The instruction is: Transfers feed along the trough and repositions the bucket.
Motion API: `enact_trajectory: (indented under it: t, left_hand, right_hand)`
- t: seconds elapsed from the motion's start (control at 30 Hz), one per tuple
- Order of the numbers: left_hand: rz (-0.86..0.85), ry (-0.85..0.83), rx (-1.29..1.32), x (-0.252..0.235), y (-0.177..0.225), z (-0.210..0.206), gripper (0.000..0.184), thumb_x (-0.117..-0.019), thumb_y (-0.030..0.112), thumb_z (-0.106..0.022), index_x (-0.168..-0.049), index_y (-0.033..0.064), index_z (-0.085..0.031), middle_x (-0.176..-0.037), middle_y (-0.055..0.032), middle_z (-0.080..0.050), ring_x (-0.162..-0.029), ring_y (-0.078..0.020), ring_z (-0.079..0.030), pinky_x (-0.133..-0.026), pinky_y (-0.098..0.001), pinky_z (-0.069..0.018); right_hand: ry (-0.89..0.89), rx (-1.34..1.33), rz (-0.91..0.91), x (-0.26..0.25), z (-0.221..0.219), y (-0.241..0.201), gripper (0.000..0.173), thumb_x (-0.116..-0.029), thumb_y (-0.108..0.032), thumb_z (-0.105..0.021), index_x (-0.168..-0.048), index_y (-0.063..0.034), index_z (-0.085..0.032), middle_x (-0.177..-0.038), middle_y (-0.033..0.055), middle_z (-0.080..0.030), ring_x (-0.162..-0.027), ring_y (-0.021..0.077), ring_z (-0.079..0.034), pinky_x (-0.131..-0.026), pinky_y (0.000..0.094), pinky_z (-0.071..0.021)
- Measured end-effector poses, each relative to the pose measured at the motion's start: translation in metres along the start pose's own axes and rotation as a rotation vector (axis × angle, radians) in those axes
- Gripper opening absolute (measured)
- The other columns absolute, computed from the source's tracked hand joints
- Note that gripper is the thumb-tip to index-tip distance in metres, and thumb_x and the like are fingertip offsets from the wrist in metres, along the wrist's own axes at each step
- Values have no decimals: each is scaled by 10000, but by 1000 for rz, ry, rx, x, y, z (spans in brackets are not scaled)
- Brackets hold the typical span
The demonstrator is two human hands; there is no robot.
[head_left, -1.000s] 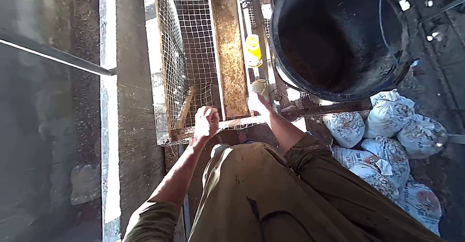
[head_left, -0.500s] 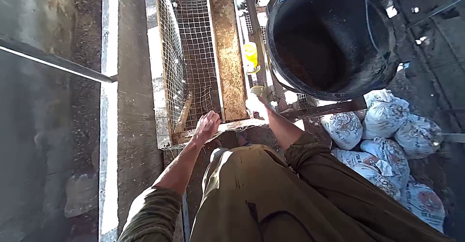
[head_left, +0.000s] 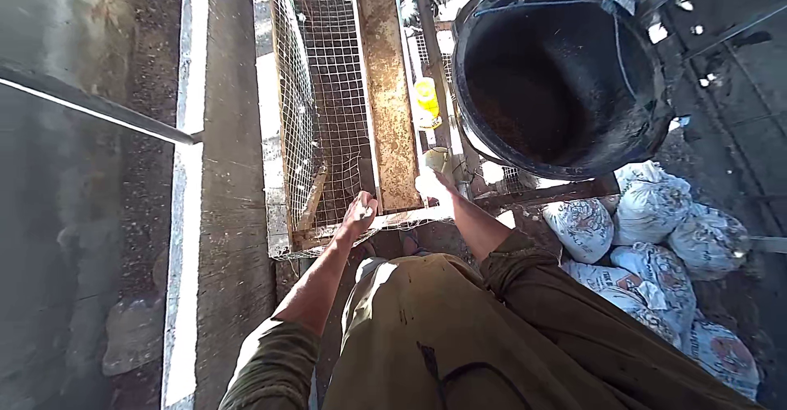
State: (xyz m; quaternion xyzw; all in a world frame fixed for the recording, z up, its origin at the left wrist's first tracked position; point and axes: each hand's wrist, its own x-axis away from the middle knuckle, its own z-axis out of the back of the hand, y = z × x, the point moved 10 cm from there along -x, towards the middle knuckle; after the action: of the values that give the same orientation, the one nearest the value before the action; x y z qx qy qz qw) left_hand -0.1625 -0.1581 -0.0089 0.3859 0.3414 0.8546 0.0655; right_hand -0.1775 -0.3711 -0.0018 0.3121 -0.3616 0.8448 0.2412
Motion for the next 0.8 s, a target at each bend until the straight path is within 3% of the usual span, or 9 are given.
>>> enact_trajectory:
  t: [0.07,0.13,0.27,0.33,0.4,0.5,0.6,0.8]
  left_hand:
    - [96,59,47,-12,-4,2,551,-1069,465,-487,-1356,0,-557,-1273,-261,-633,-1217,-386,-608,-1043,-582,-458]
    - [132,82,32,-22,-2,1,597,-1030,532,-541,-1342,25,-582,-1233,-239,-659,-1190,-380,-626,-1027,-586,-471]
    - [162,59,-54,-26,7,-3,498,-1043,428,-558,-1370,53,-574,-1264,-234,-647,-1221,-383,-609,-1037,-577,-466]
    - [163,47,-93,-25,8,-7,476,-1047,351,-536,-1418,53,-545,-1292,-243,-638,-1236,-383,-611,-1039,-569,-473]
    - [173,49,-147,-23,11,-8,442,-1041,304,-519,-1389,32,-541,-1252,-245,-646,-1196,-377,-635,-1003,-560,-497]
    - [182,53,-213,-21,17,-6,452,-1044,279,-513,-1406,9,-510,-1270,-246,-641,-1208,-371,-634,-1011,-539,-500]
    - [185,66,-250,-16,19,-2,464,-1048,274,-513,-1423,1,-496,-1294,-250,-633,-1235,-375,-622,-1030,-537,-492]
    - [158,73,-282,-4,23,7,446,-1049,273,-509,-1381,-24,-533,-1282,-268,-635,-1233,-392,-620,-1036,-552,-481]
  right_hand:
    - [1,16,-13,3,-1,0,364,-1033,-208,-531,-1305,18,-614,-1253,256,-653,-1146,377,-653,-965,568,-517]
    - [-2,58,-33,5,0,-1,371,-1050,-248,-495,-1262,20,-640,-1245,246,-661,-1147,362,-657,-971,556,-516]
    - [55,104,-25,11,2,0,412,-1044,-316,-517,-1245,16,-655,-1269,230,-660,-1215,345,-631,-1026,537,-490]
    - [44,133,6,13,-4,1,422,-1050,-286,-495,-1330,9,-612,-1354,220,-625,-1307,336,-578,-1098,523,-446]
    - [5,153,15,12,-15,4,461,-1072,-272,-464,-1447,-13,-531,-1453,208,-566,-1393,329,-511,-1163,511,-388]
    - [-3,170,-12,20,-16,4,499,-1079,-285,-439,-1523,-58,-458,-1494,185,-540,-1417,321,-487,-1170,516,-378]
    - [-10,187,-33,25,-15,3,511,-1066,-286,-449,-1528,-70,-456,-1491,177,-546,-1414,322,-490,-1158,539,-382]
    - [-16,182,-31,17,-17,9,448,-1051,-258,-458,-1419,-27,-567,-1444,199,-579,-1379,341,-520,-1126,562,-404]
